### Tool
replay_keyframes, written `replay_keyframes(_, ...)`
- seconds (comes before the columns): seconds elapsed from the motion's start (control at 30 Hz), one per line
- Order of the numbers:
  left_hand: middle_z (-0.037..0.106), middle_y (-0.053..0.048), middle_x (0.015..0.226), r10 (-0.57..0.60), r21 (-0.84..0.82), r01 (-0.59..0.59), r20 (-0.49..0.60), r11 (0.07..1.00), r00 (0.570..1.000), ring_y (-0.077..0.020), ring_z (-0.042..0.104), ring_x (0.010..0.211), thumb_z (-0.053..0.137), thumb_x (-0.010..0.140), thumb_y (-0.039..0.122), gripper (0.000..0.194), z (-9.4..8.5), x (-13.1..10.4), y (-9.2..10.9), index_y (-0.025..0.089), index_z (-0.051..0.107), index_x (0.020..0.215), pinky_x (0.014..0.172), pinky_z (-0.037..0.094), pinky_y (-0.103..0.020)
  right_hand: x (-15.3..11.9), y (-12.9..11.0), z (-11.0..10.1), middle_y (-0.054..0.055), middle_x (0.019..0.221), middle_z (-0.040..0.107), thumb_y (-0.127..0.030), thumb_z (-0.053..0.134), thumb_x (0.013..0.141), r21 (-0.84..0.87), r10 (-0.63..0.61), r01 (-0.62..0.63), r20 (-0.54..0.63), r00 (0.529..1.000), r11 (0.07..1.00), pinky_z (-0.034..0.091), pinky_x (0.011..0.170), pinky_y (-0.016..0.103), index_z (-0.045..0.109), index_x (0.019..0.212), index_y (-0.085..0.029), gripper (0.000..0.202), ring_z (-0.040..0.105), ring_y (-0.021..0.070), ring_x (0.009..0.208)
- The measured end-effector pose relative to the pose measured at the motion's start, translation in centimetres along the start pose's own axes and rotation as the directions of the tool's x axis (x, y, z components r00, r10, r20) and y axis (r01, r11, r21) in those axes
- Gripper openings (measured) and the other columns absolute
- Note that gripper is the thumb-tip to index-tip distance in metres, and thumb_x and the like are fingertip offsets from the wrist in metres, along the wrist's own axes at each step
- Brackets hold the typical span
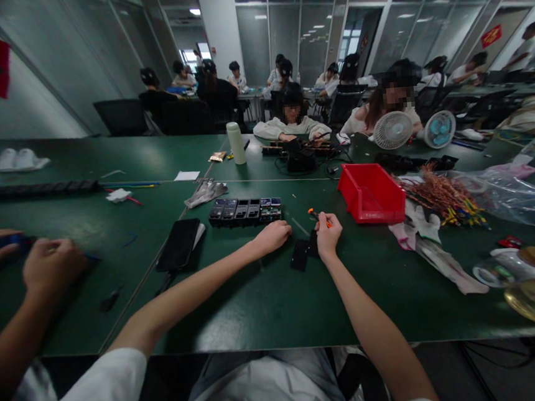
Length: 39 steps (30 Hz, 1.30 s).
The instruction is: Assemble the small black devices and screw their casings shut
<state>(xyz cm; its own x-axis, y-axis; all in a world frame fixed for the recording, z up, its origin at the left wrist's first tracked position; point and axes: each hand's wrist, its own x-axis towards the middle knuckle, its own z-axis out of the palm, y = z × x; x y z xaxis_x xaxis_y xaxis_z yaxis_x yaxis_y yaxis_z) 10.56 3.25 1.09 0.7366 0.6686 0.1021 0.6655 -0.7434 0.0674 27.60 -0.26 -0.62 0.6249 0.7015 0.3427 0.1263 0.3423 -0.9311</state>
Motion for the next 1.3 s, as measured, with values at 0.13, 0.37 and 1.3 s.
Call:
replay_keyframes(0.13,0.058,-0.013,0.101,-0.037,0.002,0.037,-0.032,0.999,0.999,-0.0221,0.055,0.099,0.038,0.087,0.012,0.026,0.3,2.2,1.4,0.015,0.061,0.098,0.086,0.046,-0.035,0.0,-0.1,0.0,-0.007,0.048,0.045,-0.046,0.054,0.080,-0.008,0.001,-0.001,-0.010,1.000,1.000,0.029,0.039,0.019,0.050,0.069,-0.018,0.030,0.039,0.0067,0.039)
replay_keyframes(0.37,0.055,-0.013,0.106,-0.094,-0.011,0.093,-0.089,0.996,0.992,-0.0212,0.055,0.100,0.034,0.089,0.015,0.027,0.2,2.9,1.6,0.015,0.057,0.104,0.085,0.047,-0.033,0.0,-0.1,-0.2,-0.007,0.049,0.046,-0.045,0.055,0.080,0.005,-0.008,0.008,0.005,1.000,1.000,0.030,0.040,0.019,0.051,0.070,-0.018,0.030,0.041,0.0071,0.041)
replay_keyframes(1.3,0.055,-0.008,0.111,-0.117,-0.136,0.086,-0.244,0.987,0.963,-0.0211,0.047,0.104,0.043,0.087,0.027,0.035,0.9,-4.1,-0.5,0.016,0.053,0.119,0.091,0.043,-0.034,-2.9,-2.0,1.2,-0.005,0.052,0.046,-0.041,0.050,0.085,-0.095,-0.093,0.114,0.203,0.975,0.989,0.033,0.044,0.021,0.055,0.074,-0.016,0.027,0.041,0.0087,0.044)
